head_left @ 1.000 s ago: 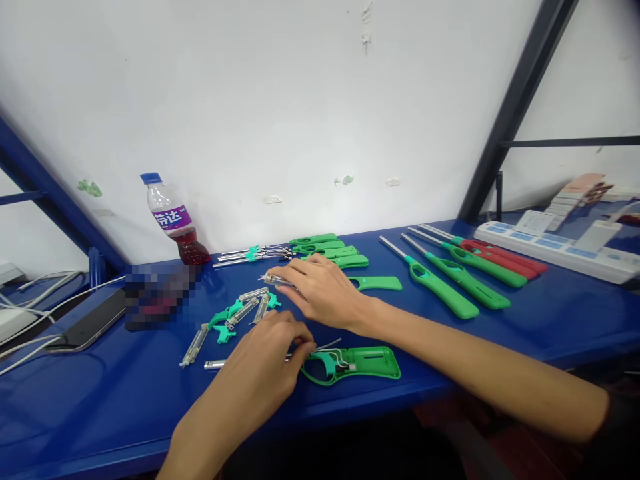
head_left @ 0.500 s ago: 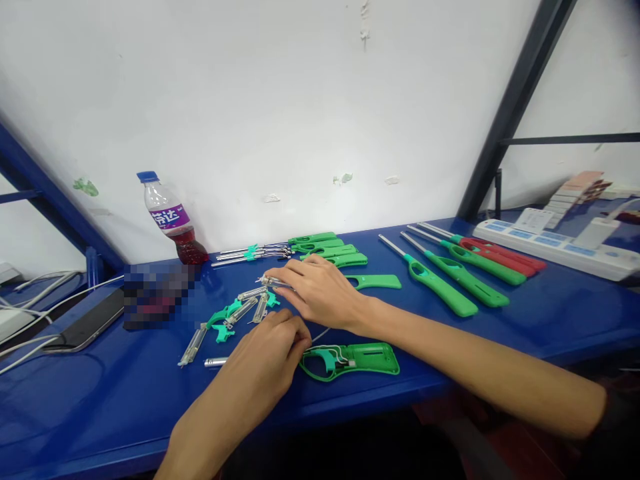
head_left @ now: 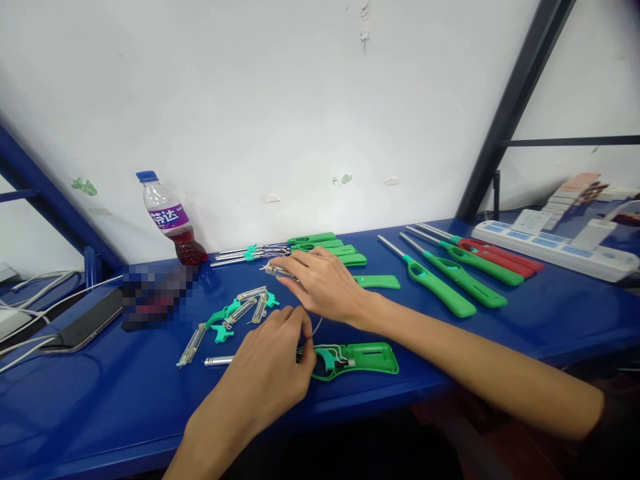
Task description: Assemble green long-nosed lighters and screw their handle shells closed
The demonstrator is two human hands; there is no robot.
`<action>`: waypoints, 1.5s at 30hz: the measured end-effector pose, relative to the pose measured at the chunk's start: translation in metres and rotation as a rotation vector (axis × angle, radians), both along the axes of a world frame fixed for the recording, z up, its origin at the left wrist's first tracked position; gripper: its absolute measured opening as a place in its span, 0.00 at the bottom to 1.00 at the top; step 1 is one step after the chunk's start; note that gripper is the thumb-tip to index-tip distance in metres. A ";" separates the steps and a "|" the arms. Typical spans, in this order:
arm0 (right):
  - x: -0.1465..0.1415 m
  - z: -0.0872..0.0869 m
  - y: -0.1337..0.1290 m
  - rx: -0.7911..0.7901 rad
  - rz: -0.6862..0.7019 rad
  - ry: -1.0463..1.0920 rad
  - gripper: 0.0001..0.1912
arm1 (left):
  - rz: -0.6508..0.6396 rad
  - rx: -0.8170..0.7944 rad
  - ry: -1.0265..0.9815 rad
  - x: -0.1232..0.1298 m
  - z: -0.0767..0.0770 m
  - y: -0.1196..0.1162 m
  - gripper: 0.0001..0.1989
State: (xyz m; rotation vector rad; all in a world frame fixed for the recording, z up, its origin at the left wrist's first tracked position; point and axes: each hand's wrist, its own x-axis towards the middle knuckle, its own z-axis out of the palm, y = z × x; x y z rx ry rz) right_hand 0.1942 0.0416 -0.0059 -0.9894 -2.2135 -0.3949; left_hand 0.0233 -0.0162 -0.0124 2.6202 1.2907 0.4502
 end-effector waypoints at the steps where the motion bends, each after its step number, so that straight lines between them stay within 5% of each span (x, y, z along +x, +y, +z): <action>1: 0.002 0.001 0.001 0.008 -0.013 0.012 0.16 | -0.002 0.002 0.002 0.001 0.000 0.000 0.07; 22: 0.013 0.008 0.005 0.041 -0.072 0.064 0.14 | -0.078 0.035 -0.167 0.010 0.000 0.001 0.07; 31: 0.028 0.034 -0.021 -0.023 -0.124 0.093 0.16 | -0.123 0.066 -0.231 0.016 -0.005 0.006 0.06; 39: 0.078 -0.013 -0.117 -0.178 -0.187 0.475 0.12 | -0.163 0.094 -0.282 0.020 -0.013 0.007 0.06; 45: 0.078 -0.033 -0.129 -0.363 -0.105 0.600 0.14 | -0.211 0.113 -0.301 0.022 -0.016 0.010 0.07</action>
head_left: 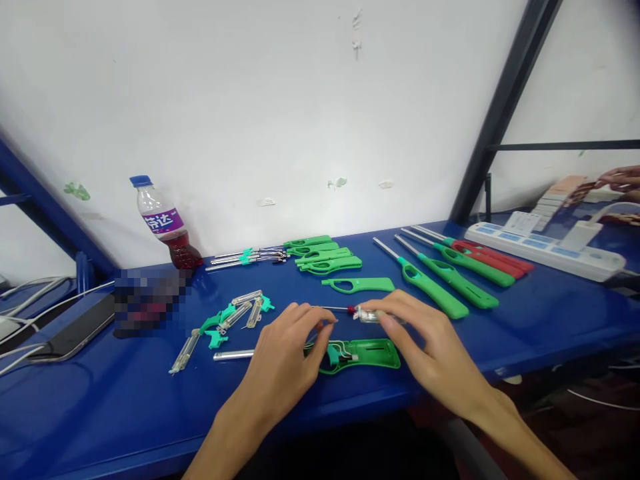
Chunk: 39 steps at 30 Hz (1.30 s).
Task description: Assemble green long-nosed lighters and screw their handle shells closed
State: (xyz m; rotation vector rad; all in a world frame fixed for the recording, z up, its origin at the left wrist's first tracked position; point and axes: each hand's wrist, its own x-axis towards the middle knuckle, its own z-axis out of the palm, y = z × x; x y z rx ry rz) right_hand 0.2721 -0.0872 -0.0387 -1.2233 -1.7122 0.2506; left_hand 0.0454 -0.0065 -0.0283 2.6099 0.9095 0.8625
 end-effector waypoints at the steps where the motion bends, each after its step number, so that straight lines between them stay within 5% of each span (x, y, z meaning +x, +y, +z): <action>1: -0.002 -0.001 0.001 -0.014 0.021 0.005 0.14 | -0.004 0.002 -0.001 0.000 0.000 0.000 0.07; 39: -0.006 -0.010 0.000 0.010 0.048 -0.176 0.19 | -0.078 -0.020 -0.004 0.002 0.002 -0.006 0.08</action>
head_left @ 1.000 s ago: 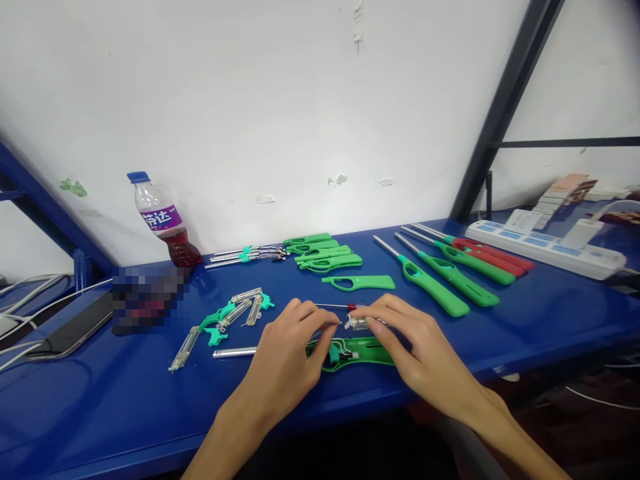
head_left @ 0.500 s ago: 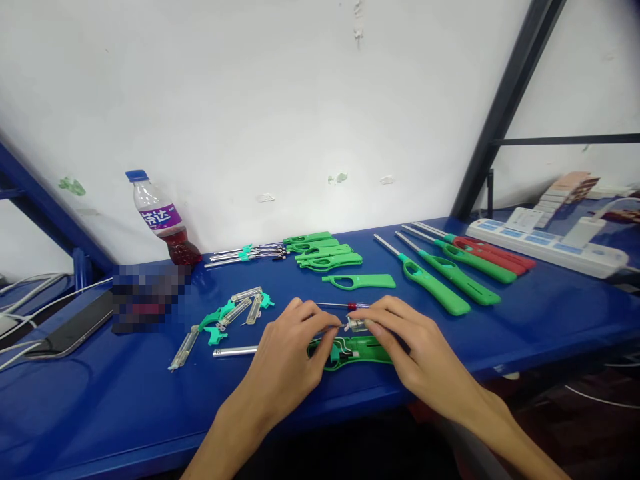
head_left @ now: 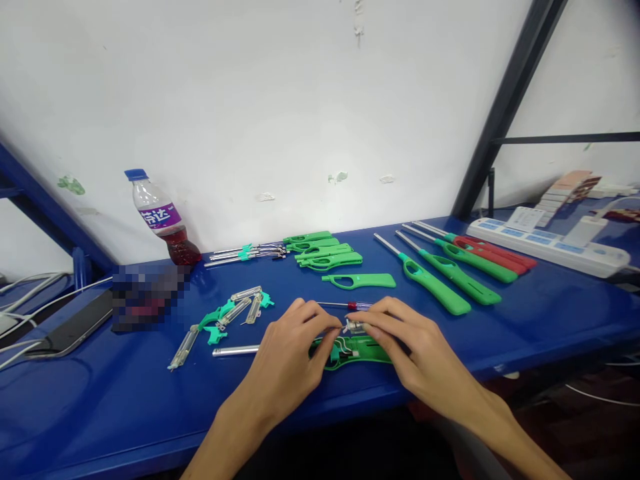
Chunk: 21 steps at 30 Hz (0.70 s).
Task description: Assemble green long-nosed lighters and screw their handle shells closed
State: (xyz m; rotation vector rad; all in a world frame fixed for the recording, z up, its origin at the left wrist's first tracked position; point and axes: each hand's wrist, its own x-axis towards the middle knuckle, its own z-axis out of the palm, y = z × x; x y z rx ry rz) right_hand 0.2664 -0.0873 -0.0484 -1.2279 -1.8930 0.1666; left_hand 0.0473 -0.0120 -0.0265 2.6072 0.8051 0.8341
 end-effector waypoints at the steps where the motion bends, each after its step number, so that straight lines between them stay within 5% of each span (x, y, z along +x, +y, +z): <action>1: 0.000 0.000 0.000 0.011 0.002 -0.005 0.19 | -0.002 0.002 -0.005 0.000 0.000 0.000 0.08; 21: 0.005 -0.005 0.000 0.076 0.027 -0.063 0.26 | -0.058 0.085 -0.049 0.001 -0.002 0.000 0.09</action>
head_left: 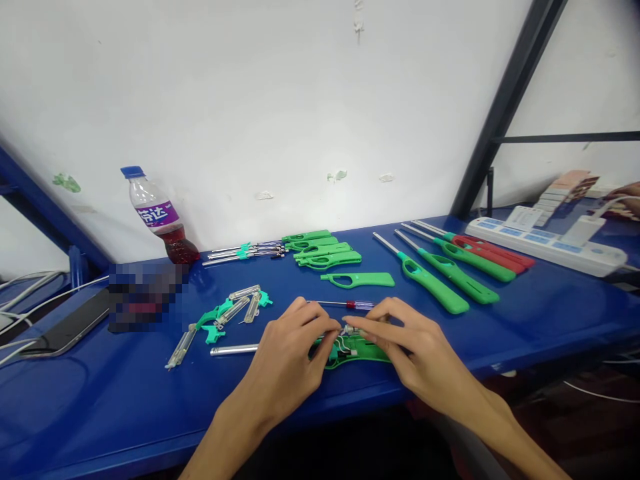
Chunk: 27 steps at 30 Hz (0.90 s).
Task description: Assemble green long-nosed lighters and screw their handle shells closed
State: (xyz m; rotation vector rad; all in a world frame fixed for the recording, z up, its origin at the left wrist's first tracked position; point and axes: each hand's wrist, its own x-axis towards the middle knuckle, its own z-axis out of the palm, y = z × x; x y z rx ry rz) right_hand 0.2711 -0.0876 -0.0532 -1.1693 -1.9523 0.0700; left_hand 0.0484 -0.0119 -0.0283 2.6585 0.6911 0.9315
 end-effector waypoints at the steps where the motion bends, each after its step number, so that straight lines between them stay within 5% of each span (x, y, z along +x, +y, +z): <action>1: 0.000 0.000 0.000 0.001 0.000 -0.001 0.26 | -0.003 0.002 -0.001 0.000 0.000 0.000 0.09; 27: 0.001 -0.002 0.000 0.108 -0.003 -0.061 0.21 | -0.084 -0.023 -0.076 -0.001 -0.003 0.000 0.09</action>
